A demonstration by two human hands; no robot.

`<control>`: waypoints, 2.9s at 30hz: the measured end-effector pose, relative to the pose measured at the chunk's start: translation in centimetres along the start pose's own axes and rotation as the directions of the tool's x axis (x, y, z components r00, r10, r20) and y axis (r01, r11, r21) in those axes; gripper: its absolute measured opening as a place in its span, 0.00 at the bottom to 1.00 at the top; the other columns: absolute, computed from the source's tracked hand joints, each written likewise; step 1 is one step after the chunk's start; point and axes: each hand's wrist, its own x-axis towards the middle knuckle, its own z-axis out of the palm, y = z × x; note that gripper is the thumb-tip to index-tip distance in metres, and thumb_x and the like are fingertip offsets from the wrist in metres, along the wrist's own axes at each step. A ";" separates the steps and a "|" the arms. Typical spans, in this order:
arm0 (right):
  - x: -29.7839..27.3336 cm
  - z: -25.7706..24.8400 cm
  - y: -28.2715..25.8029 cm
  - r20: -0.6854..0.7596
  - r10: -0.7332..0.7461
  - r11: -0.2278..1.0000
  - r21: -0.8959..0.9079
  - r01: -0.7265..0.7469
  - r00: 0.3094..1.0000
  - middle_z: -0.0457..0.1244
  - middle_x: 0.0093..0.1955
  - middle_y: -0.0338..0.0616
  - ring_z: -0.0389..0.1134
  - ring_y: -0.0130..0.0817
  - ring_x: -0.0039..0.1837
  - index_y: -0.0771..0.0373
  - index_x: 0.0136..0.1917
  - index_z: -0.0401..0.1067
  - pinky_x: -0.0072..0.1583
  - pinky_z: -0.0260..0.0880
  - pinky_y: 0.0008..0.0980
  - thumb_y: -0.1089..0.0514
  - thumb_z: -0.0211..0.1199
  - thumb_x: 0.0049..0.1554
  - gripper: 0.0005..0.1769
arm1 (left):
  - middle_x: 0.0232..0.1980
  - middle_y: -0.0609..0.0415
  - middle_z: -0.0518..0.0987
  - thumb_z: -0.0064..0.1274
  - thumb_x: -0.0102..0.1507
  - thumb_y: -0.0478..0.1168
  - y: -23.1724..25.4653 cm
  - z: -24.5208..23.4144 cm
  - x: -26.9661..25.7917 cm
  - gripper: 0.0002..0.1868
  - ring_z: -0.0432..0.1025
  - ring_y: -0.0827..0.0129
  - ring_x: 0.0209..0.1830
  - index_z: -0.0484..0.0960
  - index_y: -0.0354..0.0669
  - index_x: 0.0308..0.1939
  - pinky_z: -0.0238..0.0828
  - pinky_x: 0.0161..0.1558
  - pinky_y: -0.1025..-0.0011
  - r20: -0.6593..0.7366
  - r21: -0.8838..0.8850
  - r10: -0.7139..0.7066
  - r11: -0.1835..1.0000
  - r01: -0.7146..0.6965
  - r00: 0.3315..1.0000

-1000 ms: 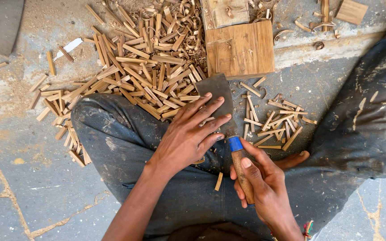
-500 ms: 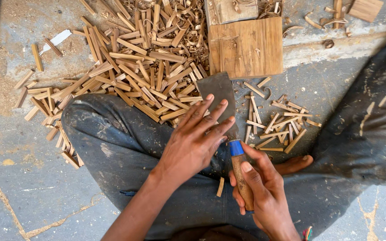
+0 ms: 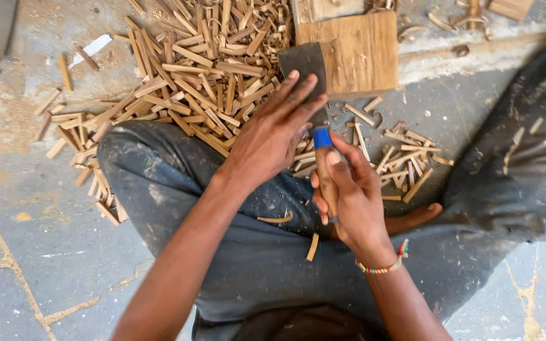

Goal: The person sits cross-legged on the floor and uses a chisel to carve small pieces of wood. They repeatedly pick up wood scraps, position them against a larger wooden block, and strike the chisel to shape the wood, creating a pile of shavings.

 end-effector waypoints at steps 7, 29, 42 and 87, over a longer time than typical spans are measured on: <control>-4.7 -6.1 -1.2 -0.158 -0.204 0.953 0.193 0.232 0.966 0.62 0.41 0.46 0.59 0.28 0.30 0.57 0.77 0.58 0.29 0.61 0.25 0.55 0.47 0.68 0.25 | 0.56 0.40 0.82 0.60 0.65 0.34 0.6 0.9 1.6 0.17 0.80 0.59 0.49 0.81 0.37 0.58 0.81 0.51 0.64 -0.329 -0.228 -0.369 0.924 0.306 0.869; -9.2 -14.5 2.4 -0.274 -0.108 0.985 0.104 0.141 0.956 0.61 0.43 0.50 0.60 0.30 0.31 0.59 0.79 0.56 0.30 0.61 0.27 0.57 0.53 0.64 0.31 | 0.29 0.50 0.86 0.64 0.59 0.36 -2.0 0.7 11.0 0.05 0.79 0.78 0.19 0.87 0.37 0.36 0.80 0.21 0.83 0.177 -0.341 -0.828 0.456 0.822 0.532; -8.2 -8.1 1.9 -0.025 0.077 0.996 0.044 -0.076 0.997 0.64 0.37 0.50 0.60 0.30 0.26 0.58 0.76 0.60 0.26 0.60 0.27 0.55 0.50 0.63 0.29 | 0.69 0.46 0.75 0.64 0.61 0.47 2.9 -1.9 -0.1 0.25 0.70 0.56 0.67 0.81 0.48 0.62 0.72 0.64 0.55 -0.049 -0.115 -0.113 0.988 0.106 0.992; -4.5 -2.5 -0.9 0.022 0.086 0.992 0.096 -0.087 0.996 0.61 0.35 0.48 0.56 0.26 0.24 0.60 0.73 0.60 0.23 0.56 0.25 0.54 0.49 0.64 0.24 | 0.82 0.44 0.56 0.53 0.60 0.23 5.9 0.4 -1.7 0.38 0.48 0.43 0.84 0.69 0.44 0.75 0.52 0.84 0.52 0.048 0.143 -0.022 0.990 0.015 0.999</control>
